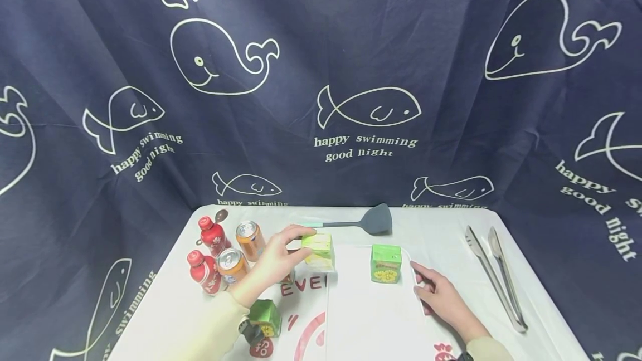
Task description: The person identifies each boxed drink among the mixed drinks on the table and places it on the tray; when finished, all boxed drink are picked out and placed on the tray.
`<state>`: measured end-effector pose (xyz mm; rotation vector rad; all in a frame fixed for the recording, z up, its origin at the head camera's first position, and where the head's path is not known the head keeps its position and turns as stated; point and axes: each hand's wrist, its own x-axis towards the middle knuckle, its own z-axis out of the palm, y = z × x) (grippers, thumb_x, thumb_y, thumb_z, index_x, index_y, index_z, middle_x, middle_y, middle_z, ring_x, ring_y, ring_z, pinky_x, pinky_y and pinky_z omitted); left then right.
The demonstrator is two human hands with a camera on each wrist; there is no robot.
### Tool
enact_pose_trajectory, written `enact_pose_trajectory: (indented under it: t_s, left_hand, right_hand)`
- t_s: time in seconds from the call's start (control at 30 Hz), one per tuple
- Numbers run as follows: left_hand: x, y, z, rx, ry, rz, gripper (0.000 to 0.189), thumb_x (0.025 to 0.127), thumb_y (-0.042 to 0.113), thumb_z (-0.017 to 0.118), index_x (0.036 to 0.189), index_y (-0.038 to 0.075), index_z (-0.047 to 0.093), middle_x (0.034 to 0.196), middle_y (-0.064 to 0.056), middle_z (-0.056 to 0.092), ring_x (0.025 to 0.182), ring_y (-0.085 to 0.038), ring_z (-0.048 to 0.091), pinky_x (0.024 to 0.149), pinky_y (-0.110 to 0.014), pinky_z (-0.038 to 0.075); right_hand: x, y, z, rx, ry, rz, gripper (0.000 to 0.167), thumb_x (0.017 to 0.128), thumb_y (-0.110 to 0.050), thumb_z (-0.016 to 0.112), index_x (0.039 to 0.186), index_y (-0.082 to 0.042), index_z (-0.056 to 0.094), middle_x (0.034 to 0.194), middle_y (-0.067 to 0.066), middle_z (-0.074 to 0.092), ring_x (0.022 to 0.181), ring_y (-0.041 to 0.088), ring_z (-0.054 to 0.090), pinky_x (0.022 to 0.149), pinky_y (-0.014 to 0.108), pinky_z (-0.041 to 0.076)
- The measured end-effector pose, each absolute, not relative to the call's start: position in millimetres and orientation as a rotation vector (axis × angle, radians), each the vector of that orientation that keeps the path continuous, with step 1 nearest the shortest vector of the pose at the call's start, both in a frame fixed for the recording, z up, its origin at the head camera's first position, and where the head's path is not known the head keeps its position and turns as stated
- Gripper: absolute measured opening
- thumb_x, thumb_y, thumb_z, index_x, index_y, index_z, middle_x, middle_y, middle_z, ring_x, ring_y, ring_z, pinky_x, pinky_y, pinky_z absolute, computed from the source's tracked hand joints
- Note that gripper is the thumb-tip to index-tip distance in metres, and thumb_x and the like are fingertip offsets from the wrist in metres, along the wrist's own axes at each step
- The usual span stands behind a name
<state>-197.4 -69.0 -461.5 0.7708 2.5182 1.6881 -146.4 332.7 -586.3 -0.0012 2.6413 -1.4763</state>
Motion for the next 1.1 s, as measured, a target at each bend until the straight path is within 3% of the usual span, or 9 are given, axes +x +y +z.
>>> enact_pose_trajectory:
  t_s: [0.13, 0.47, 0.6, 0.77, 0.83, 1.03, 1.1]
  left_hand:
    - [-199, -59, -468, 0.755, 2.599, 1.620, 0.038, 0.093, 0.002, 0.075, 0.130, 0.008, 0.071, 0.134, -0.001, 0.067, 0.127, -0.020, 0.059, 0.106, -0.035, 0.052]
    - [-201, -34, -483, 0.692, 2.621, 1.574, 0.037, 0.093, 0.001, 0.074, 0.130, 0.010, 0.071, 0.135, -0.002, 0.065, 0.130, -0.020, 0.057, 0.113, -0.039, 0.045]
    - [-200, -24, -486, 0.673, 2.627, 1.559, 0.036, 0.094, 0.001, 0.073, 0.129, 0.011, 0.070, 0.133, -0.002, 0.065, 0.125, -0.019, 0.059, 0.107, -0.037, 0.049]
    - [-201, -12, -492, 0.681, 2.629, 1.563, 0.036, 0.092, -0.002, 0.072, 0.126, 0.008, 0.070, 0.129, -0.004, 0.065, 0.109, -0.017, 0.060, 0.085, -0.025, 0.053]
    - [-202, -9, -495, 0.684, 2.629, 1.568, 0.035, 0.092, -0.003, 0.073, 0.125, 0.007, 0.070, 0.128, -0.005, 0.066, 0.106, -0.017, 0.060, 0.081, -0.028, 0.054]
    - [-203, -1, -502, 0.617, 2.616, 1.581, 0.034, 0.092, -0.001, 0.073, 0.125, 0.007, 0.070, 0.126, -0.003, 0.066, 0.119, -0.019, 0.061, 0.104, -0.044, 0.051]
    - [-204, 1, -504, 0.593, 2.609, 1.578, 0.034, 0.092, -0.002, 0.073, 0.125, 0.007, 0.070, 0.126, -0.003, 0.066, 0.122, -0.021, 0.061, 0.107, -0.045, 0.050]
  right_hand:
    - [-146, 332, -585, -0.001, 2.630, -1.478, 0.063, 0.096, -0.003, 0.068, 0.154, 0.003, 0.044, 0.098, 0.009, 0.051, 0.064, 0.013, 0.050, 0.052, 0.030, 0.055]
    - [-147, 332, -588, -0.010, 2.626, -1.494, 0.064, 0.096, -0.003, 0.067, 0.155, 0.003, 0.044, 0.105, 0.010, 0.052, 0.065, 0.014, 0.050, 0.052, 0.030, 0.056]
    - [-147, 333, -588, -0.013, 2.621, -1.496, 0.064, 0.096, -0.003, 0.067, 0.155, 0.003, 0.044, 0.104, 0.010, 0.052, 0.064, 0.014, 0.051, 0.052, 0.031, 0.056]
    - [-146, 333, -586, -0.010, 2.620, -1.494, 0.064, 0.096, -0.003, 0.067, 0.155, 0.003, 0.043, 0.104, 0.010, 0.052, 0.064, 0.014, 0.051, 0.052, 0.030, 0.056]
    - [-146, 333, -586, -0.006, 2.620, -1.498, 0.064, 0.096, -0.003, 0.067, 0.155, 0.003, 0.043, 0.105, 0.010, 0.052, 0.064, 0.014, 0.051, 0.052, 0.030, 0.056]
    - [-145, 332, -585, -0.002, 2.618, -1.507, 0.064, 0.096, -0.002, 0.066, 0.155, 0.003, 0.043, 0.108, 0.011, 0.053, 0.064, 0.014, 0.052, 0.052, 0.031, 0.057]
    - [-145, 332, -585, -0.001, 2.615, -1.506, 0.064, 0.096, -0.002, 0.066, 0.155, 0.003, 0.043, 0.108, 0.011, 0.052, 0.064, 0.014, 0.052, 0.053, 0.031, 0.057]
